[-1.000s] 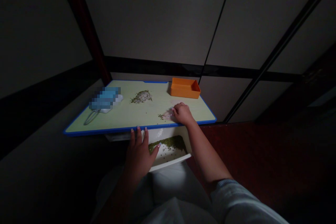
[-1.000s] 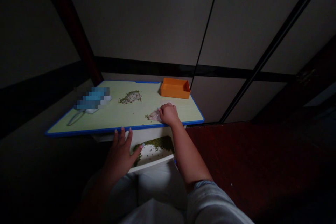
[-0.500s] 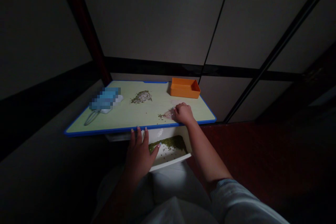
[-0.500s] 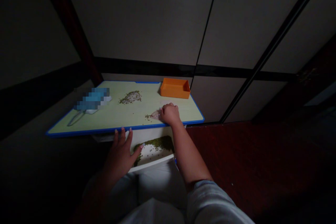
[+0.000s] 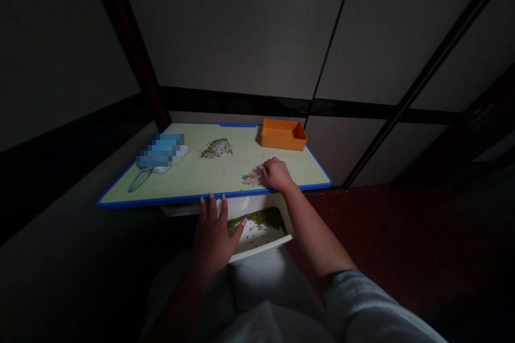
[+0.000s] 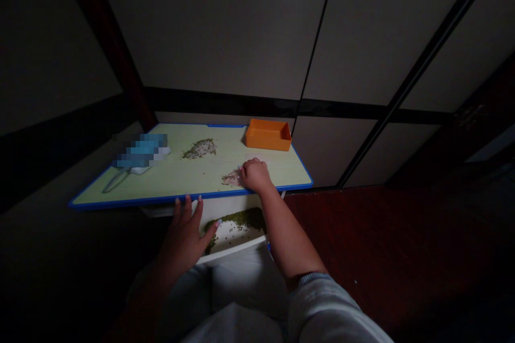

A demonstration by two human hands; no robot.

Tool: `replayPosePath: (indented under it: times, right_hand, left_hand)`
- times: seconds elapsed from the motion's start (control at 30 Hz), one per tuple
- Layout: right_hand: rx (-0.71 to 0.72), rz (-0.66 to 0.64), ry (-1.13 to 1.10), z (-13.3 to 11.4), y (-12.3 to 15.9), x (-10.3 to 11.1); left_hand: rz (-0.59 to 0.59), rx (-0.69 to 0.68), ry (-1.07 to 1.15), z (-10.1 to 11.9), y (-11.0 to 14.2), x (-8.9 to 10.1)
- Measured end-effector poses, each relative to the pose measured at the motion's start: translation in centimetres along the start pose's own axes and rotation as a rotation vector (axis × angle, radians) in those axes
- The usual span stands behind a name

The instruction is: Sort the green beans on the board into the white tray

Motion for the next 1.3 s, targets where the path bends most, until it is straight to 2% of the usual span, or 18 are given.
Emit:
replayPosePath:
  times: [0.13,0.4,0.73,1.07,1.3]
  right_hand:
    - [0.049,0.016,-0.028,0.1,0.0,-0.2]
    - [0.03,0.011,-0.054,1.3,0.0,-0.8]
    - [0.065,0.0,-0.047,0.5,0.2,0.0]
    - [0.11,0.011,-0.121,0.9,0.3,-0.5]
    - [0.113,0.018,-0.082,0.5,0.3,-0.2]
  left_hand:
    - [0.005,-0.011,-0.009,0.0,0.0,0.0]
    - [0.004,-0.005,-0.002,0.0,0.1,-0.1]
    - [-0.01,-0.001,-0.006,0.1,0.1,0.1]
    - [-0.009,0.005,0.004,0.1,0.1,0.0]
    - [-0.007,0.004,-0.001,0.1,0.0,0.1]
Point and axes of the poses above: each hand's wrist, its own y-axis away from the middle knuckle, its own x-axis out of the back of the hand, z = x × y, the point moved 2 cm from there along -y, towards the middle knuckle, and after that the axes turned 13 degrees about y, right-handed, at the moved point
